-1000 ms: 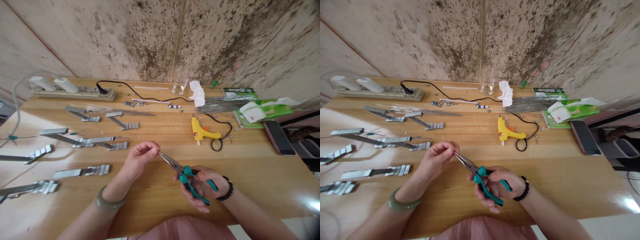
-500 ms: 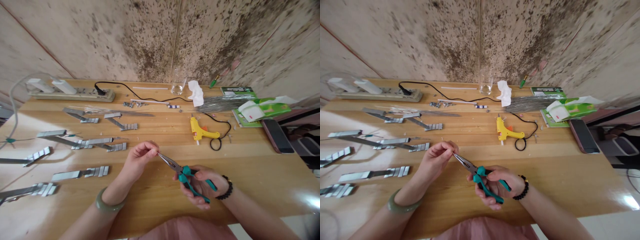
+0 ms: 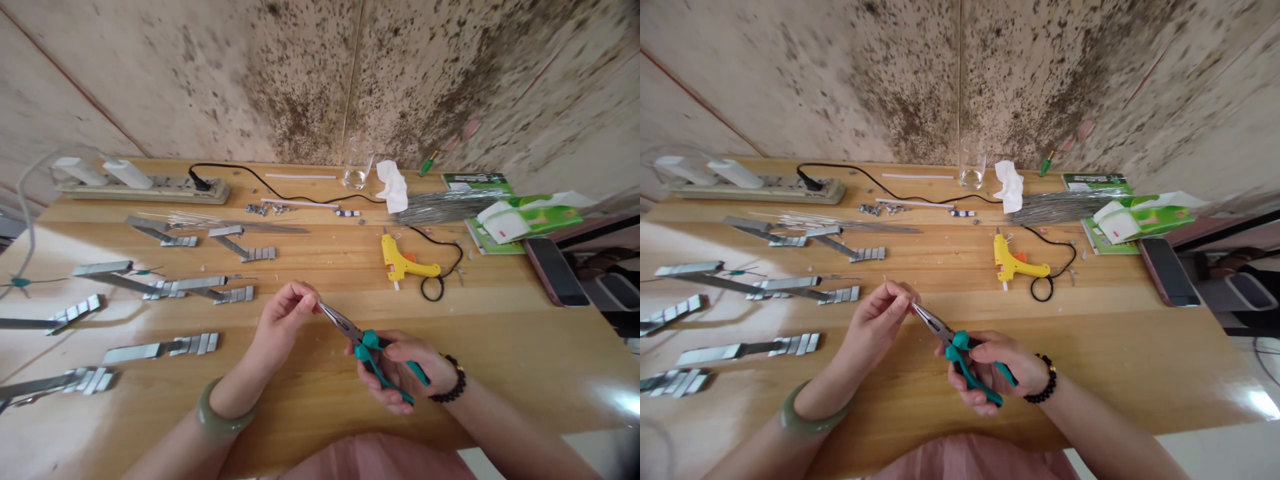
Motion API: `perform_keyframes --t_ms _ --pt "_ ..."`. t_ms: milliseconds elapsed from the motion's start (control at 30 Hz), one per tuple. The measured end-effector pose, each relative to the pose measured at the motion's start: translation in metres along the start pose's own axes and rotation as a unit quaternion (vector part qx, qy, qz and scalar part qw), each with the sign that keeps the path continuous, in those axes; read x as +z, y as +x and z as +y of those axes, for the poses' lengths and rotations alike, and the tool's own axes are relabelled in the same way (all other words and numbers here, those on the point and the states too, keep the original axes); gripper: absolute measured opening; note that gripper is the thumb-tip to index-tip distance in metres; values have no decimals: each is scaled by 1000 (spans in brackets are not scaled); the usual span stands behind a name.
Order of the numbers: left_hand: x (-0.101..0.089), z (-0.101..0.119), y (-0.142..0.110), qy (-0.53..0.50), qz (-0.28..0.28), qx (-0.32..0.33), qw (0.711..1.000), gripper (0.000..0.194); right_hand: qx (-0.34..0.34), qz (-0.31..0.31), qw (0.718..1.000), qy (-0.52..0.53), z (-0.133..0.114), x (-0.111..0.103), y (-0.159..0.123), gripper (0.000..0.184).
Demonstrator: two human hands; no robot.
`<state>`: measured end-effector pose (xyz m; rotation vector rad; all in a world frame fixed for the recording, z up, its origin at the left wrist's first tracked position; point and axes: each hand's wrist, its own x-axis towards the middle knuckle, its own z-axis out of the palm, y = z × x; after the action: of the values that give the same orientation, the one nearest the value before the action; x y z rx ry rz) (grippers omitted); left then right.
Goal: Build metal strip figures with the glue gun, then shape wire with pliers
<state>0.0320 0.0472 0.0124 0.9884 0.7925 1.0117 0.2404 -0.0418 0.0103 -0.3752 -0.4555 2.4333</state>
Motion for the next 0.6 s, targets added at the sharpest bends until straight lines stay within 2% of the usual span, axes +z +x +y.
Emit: perform_keyframes --t_ms 200,600 --pt "3 -1 -1 -77 3 -58 995 19 5 7 1000 -4 -1 -1 0 40" --pt "4 -5 -1 -115 21 -79 990 17 -3 21 1000 10 1 1 2 39"
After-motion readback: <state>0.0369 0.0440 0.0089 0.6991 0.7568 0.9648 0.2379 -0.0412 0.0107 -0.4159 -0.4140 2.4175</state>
